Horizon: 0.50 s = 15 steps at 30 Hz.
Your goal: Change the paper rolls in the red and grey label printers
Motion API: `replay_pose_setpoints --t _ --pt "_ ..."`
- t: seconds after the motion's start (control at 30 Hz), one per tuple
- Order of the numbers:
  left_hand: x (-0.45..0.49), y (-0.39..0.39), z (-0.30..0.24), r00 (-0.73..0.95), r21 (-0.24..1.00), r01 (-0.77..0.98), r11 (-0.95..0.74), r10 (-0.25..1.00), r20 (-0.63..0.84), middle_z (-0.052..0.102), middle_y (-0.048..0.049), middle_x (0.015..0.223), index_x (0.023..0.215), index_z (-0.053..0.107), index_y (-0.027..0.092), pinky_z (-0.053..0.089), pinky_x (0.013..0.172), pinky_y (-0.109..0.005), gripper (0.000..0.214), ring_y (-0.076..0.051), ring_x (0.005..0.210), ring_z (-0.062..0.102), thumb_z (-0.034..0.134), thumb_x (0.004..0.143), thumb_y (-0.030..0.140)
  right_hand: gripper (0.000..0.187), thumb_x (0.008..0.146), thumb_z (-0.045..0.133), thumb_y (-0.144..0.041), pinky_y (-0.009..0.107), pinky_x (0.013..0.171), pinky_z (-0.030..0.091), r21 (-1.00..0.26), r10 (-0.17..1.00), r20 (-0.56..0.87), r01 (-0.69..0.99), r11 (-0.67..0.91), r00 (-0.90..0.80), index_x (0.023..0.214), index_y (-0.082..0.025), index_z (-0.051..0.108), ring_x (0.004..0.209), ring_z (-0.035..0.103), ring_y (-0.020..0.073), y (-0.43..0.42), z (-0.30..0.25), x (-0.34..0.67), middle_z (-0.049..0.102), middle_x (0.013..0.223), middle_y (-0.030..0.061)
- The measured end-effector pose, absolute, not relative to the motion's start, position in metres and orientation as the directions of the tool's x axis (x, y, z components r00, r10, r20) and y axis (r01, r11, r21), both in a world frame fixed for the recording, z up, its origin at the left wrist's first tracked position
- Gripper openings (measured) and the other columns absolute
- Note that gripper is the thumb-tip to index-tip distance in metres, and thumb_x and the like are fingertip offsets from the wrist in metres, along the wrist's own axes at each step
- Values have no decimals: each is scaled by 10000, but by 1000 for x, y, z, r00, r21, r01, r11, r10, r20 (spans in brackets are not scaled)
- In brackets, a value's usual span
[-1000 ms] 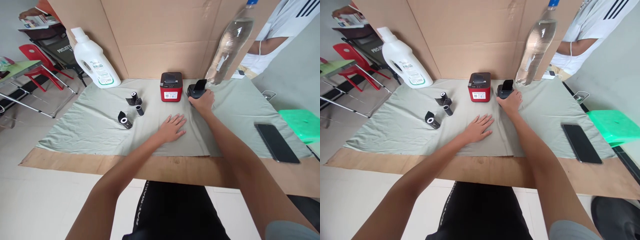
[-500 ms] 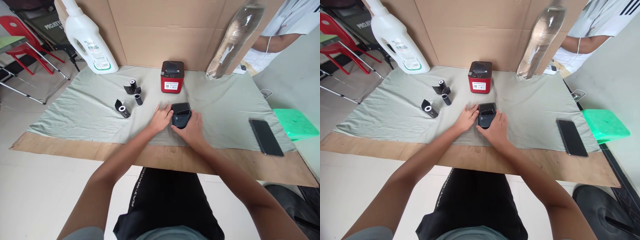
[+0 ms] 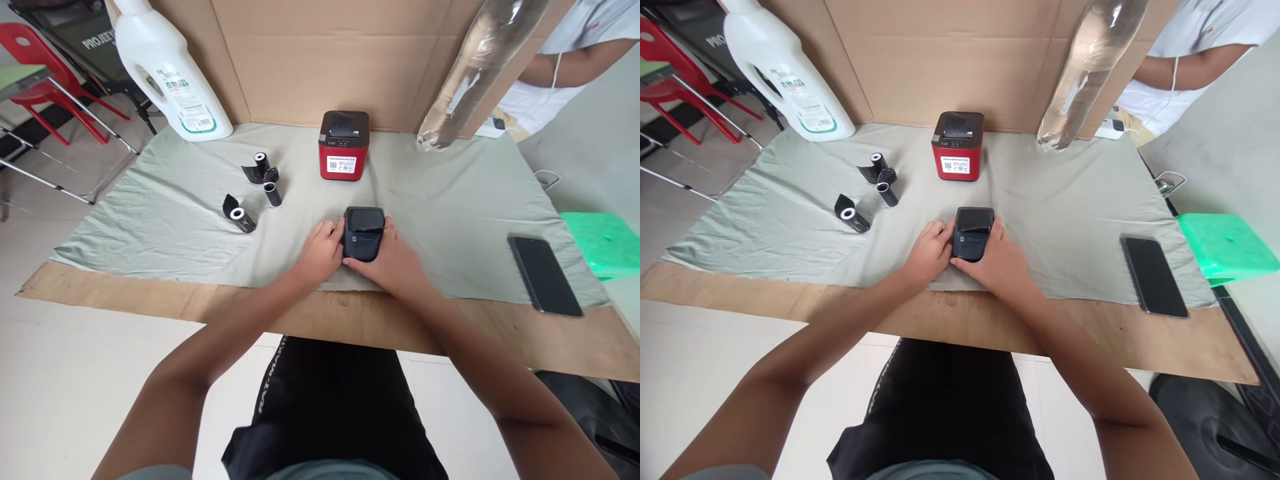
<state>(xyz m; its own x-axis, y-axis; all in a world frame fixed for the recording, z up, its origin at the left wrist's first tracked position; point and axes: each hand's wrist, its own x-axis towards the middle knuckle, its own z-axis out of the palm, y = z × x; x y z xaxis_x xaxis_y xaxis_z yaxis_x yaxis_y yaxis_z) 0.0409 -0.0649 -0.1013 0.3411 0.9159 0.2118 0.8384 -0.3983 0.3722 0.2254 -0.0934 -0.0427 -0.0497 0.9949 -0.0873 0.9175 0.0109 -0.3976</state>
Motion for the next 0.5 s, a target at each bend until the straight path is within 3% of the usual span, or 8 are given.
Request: replay_pose_setpoints --t 0.23,0.5 --pt "46 -70 -102 364 138 911 -390 914 180 653 -219 1233 1538 459 20 478 945 -448 590 -338 1142 596 445 970 180 1242 696 809 -710 510 897 551 -465 991 -100 885 31 -88 1617 -97 245 1212 650 441 -87 -45 233 586 1473 243" --pt "50 -58 -99 421 110 891 -440 893 158 652 -211 1295 1561 431 38 456 972 -417 573 -325 1205 594 418 998 147 1222 633 865 -686 496 848 556 -527 998 -57 850 -10 -23 1547 -105 299 1136 685 445 -82 -51 237 667 1316 253"
